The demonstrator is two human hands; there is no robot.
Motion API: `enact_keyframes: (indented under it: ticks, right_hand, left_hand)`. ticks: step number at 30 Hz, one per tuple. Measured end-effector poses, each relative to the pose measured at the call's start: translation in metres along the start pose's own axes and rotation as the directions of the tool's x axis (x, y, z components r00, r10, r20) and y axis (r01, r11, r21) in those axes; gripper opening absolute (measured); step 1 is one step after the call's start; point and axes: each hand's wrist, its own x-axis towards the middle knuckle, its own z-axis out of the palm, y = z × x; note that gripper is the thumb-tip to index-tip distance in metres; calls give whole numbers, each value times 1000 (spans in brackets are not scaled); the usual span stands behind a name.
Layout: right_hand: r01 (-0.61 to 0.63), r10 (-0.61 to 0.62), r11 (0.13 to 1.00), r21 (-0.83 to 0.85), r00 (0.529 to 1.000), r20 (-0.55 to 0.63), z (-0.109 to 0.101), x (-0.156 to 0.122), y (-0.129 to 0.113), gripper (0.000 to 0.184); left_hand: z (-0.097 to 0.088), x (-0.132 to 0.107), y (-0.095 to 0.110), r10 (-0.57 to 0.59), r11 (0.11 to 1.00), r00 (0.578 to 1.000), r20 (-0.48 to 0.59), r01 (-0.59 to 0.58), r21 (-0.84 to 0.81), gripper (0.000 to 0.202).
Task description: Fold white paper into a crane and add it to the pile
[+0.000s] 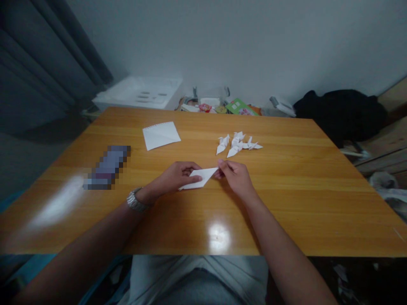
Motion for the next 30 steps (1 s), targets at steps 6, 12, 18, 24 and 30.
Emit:
enact_keyframes:
  ticks: [6, 12, 18, 24, 30]
  right_hand:
    - [11, -16, 999, 44, 992, 128, 1, -1, 3, 43]
    - [-52, 47, 998, 41, 994, 102, 8, -2, 8, 39]
    - [-42, 46, 995, 88, 998, -41, 3, 3, 11, 39]
    - [-55, 56, 994, 91, 998, -18, 4, 5, 16, 40]
    - [106, -107, 959, -262, 994, 12, 3, 5, 22, 32]
  left_hand:
    - [-1, 0, -3, -8, 1000, 1000, 1, 8, 13, 38]
    - [1, 2, -5, -18, 999, 1000, -22, 19, 32, 38]
    - [-2, 2, -9, -20, 1000, 998, -67, 21, 6, 33]
    - [-7, 5, -8, -90, 990, 973, -210, 66, -121, 32]
    - [-8, 6, -10, -103, 993, 953, -285, 80, -91, 26]
